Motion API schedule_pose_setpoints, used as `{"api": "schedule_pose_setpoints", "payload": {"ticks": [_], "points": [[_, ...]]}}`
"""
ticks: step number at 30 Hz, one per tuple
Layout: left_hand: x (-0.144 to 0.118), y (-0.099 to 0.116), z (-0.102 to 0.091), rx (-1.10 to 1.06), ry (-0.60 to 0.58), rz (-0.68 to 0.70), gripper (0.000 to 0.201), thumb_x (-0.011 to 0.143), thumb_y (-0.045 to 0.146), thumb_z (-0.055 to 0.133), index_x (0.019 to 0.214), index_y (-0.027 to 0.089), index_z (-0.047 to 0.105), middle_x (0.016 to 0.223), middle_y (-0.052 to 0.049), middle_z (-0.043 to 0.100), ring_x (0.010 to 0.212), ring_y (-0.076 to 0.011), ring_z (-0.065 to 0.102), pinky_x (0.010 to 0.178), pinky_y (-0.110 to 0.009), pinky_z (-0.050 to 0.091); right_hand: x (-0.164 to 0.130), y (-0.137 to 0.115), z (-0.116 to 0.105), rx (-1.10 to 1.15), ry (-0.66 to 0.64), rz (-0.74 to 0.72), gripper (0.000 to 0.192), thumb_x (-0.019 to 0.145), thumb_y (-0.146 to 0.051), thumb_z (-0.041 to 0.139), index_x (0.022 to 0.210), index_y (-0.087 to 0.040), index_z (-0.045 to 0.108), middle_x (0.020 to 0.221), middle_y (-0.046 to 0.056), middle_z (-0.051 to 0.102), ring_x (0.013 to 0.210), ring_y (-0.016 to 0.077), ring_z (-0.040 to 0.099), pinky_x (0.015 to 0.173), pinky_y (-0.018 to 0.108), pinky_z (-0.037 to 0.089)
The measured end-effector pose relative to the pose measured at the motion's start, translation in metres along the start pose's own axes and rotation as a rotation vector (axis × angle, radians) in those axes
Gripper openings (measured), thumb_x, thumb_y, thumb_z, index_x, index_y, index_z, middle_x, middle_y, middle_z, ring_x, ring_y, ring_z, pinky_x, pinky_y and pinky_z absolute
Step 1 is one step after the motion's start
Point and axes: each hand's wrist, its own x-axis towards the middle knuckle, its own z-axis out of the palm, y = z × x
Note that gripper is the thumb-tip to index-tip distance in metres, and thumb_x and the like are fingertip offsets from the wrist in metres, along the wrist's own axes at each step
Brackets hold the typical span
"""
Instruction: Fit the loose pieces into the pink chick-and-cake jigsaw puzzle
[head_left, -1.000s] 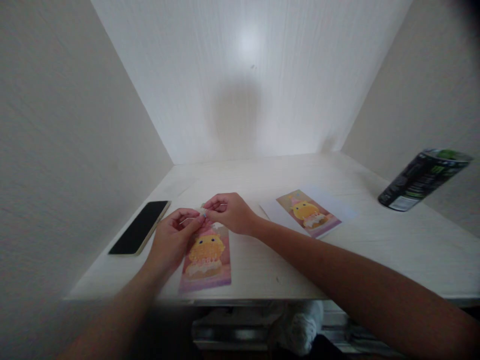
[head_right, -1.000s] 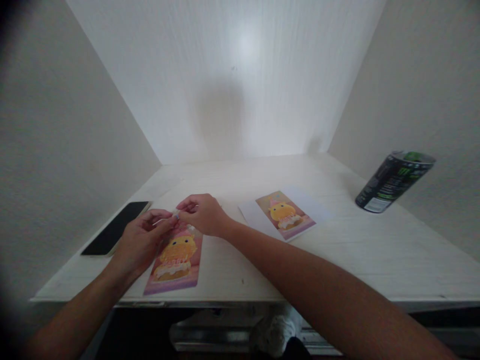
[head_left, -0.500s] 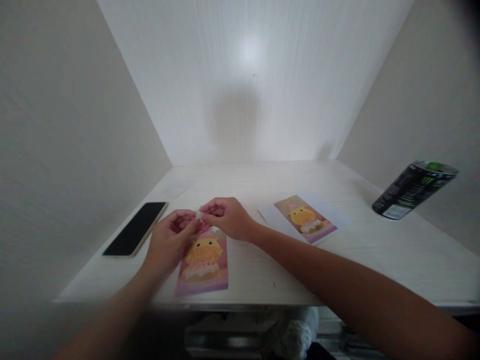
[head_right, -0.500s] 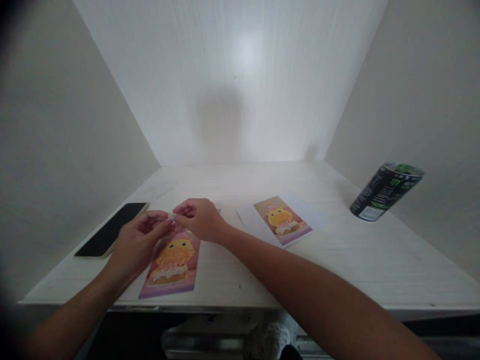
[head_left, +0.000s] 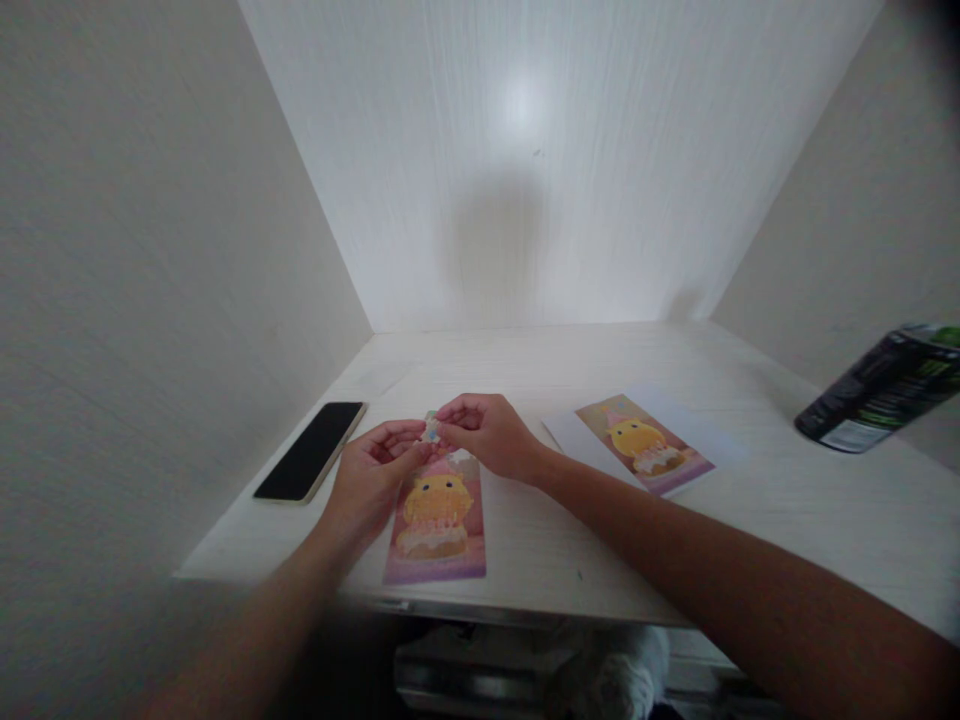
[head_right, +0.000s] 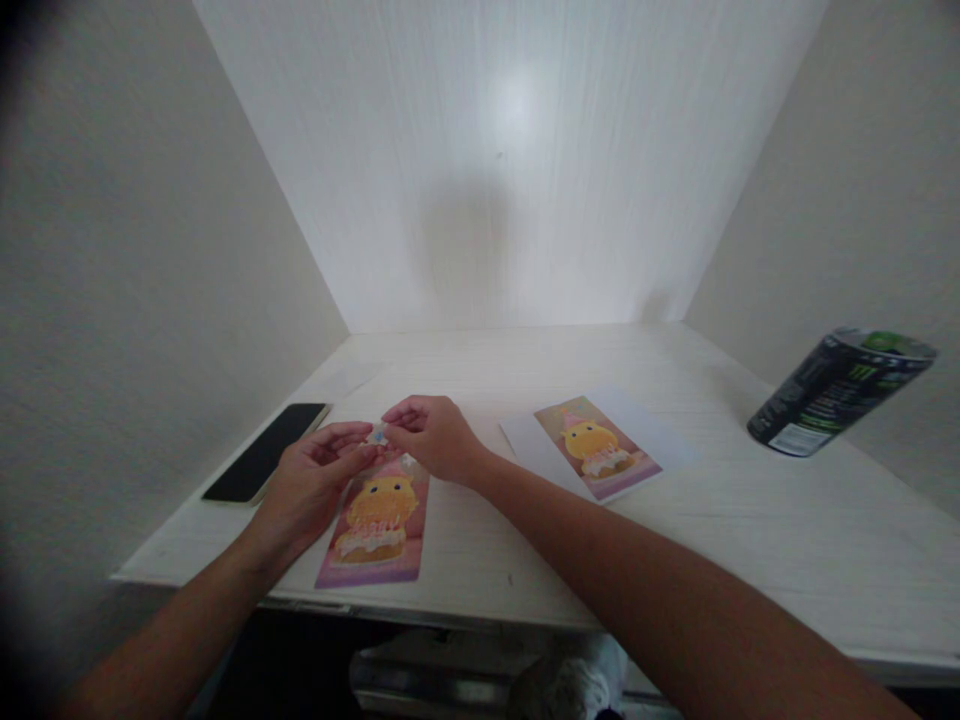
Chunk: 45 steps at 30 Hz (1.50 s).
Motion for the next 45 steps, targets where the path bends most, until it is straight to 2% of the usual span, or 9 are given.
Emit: {"api": "schedule_pose_setpoints", "payload": {"ticks": [8,18,21,25,29,37,45], "points": [[0.0026,-0.0023,-0.0012,0.104,0.036,0.046,0.031,0.068,0.033,0.078,0.091,0.015,0.07,0.084,-0.007,0.071,0.071,-0.0153,0.065,0.063,-0.024,0.051,0.0001,0.007,-0.0012,-0.004,-0.049,0.001,0.014,0.081,-0.026,0.068,0.089,-0.015,0.067,0.08,0.005,0.069,0.071,0.0158,0.064,0.064,0.027,0.05],[0.003,-0.0037,-0.0027,0.063,0.038,0.046,0.026,0.068,0.027,0.079,0.088,0.014,0.07,0.082,-0.006,0.071,0.07,-0.0126,0.064,0.065,-0.021,0.051,0.0012,0.0047,-0.0005,0.117,-0.032,0.076,0.01,0.075,-0.019,0.07,0.084,-0.014,0.068,0.073,0.002,0.067,0.063,0.0127,0.06,0.058,0.024,0.047],[0.0032,-0.0035,-0.0027,0.067,0.041,0.031,0.032,0.066,0.027,0.08,0.094,0.015,0.071,0.085,-0.006,0.071,0.071,-0.0134,0.065,0.065,-0.022,0.052,0.001,0.0033,-0.0004,0.17,-0.047,0.087,0.014,0.076,-0.018,0.069,0.089,-0.014,0.068,0.077,0.002,0.067,0.065,0.0127,0.061,0.061,0.025,0.048],[0.0057,-0.0076,-0.0048,0.009,0.026,0.011,0.038,0.062,0.026,0.082,0.097,0.014,0.071,0.082,-0.007,0.071,0.068,-0.0131,0.064,0.063,-0.023,0.052,0.0002,0.0005,-0.0006,0.191,-0.129,0.08,0.022,0.079,-0.018,0.067,0.1,-0.015,0.067,0.083,0.004,0.069,0.071,0.0142,0.063,0.065,0.026,0.05],[0.0067,-0.0098,-0.006,0.012,0.003,0.019,0.034,0.062,0.026,0.082,0.092,0.014,0.07,0.075,-0.005,0.07,0.064,-0.0116,0.062,0.06,-0.021,0.05,0.0002,0.0012,-0.0007,0.175,-0.134,0.054,0.015,0.079,-0.018,0.068,0.094,-0.014,0.068,0.08,0.004,0.069,0.07,0.0146,0.063,0.064,0.027,0.05],[0.0063,-0.0094,-0.0054,-0.014,0.002,0.04,0.033,0.061,0.024,0.083,0.089,0.013,0.068,0.077,-0.005,0.07,0.065,-0.0111,0.063,0.063,-0.021,0.051,0.0005,0.0044,0.0013,0.133,-0.132,0.079,0.011,0.079,-0.021,0.071,0.086,-0.016,0.066,0.078,0.003,0.068,0.069,0.0148,0.063,0.065,0.028,0.051],[0.006,-0.0073,-0.0043,-0.06,-0.001,0.043,0.036,0.059,0.021,0.085,0.089,0.013,0.067,0.076,-0.005,0.07,0.065,-0.0106,0.065,0.065,-0.021,0.053,0.0,0.0052,-0.0005,0.209,-0.142,0.124,0.013,0.079,-0.022,0.071,0.088,-0.017,0.064,0.078,0.003,0.068,0.071,0.0154,0.063,0.065,0.028,0.051]]}}
